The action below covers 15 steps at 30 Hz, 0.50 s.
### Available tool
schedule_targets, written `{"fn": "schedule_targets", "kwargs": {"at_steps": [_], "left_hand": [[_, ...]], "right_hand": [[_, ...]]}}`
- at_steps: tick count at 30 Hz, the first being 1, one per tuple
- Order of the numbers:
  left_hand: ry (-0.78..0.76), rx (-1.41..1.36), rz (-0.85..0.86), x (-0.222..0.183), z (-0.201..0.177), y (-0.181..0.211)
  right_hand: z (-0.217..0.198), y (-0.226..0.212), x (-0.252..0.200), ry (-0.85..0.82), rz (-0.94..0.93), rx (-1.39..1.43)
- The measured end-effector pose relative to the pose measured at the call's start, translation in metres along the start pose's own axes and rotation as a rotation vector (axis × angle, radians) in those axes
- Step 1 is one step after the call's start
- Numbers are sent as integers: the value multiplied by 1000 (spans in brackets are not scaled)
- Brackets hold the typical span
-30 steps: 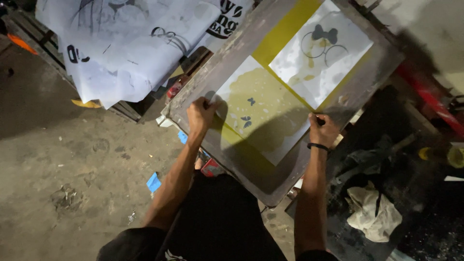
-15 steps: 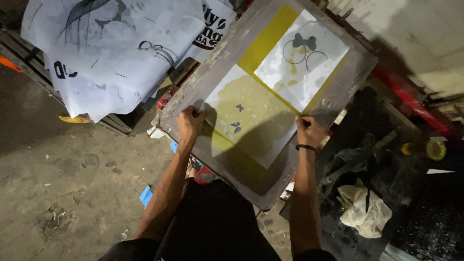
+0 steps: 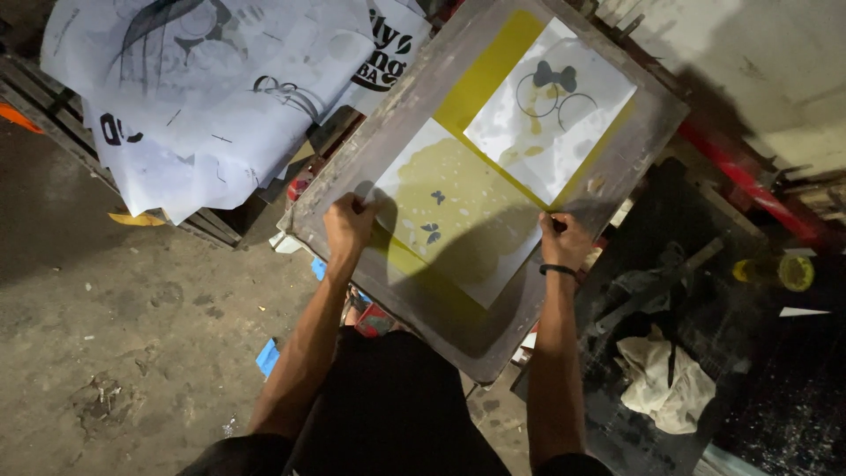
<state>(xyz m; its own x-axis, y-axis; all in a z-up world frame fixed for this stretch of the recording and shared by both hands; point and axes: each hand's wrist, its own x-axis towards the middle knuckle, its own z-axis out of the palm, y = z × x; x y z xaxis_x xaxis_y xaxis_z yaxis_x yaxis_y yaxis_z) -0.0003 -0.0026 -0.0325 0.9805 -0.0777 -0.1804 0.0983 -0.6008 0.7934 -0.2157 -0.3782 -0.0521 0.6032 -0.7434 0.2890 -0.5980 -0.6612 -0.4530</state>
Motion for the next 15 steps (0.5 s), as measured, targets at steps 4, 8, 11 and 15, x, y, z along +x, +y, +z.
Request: {"fn": "schedule_targets", "kwargs": {"at_steps": [4, 8, 11, 15], "left_hand": [[12, -3, -7, 1, 1, -2], [24, -19, 24, 6, 5, -8], [36, -23, 24, 4, 2, -5], [38, -33, 51, 2, -2, 1]], "right_hand": [[3, 1, 0, -2, -20, 6], [-3, -8, 0, 8, 2, 50], [-1, -3, 1, -13, 3, 16], [3, 4, 3, -4, 9, -74]]}}
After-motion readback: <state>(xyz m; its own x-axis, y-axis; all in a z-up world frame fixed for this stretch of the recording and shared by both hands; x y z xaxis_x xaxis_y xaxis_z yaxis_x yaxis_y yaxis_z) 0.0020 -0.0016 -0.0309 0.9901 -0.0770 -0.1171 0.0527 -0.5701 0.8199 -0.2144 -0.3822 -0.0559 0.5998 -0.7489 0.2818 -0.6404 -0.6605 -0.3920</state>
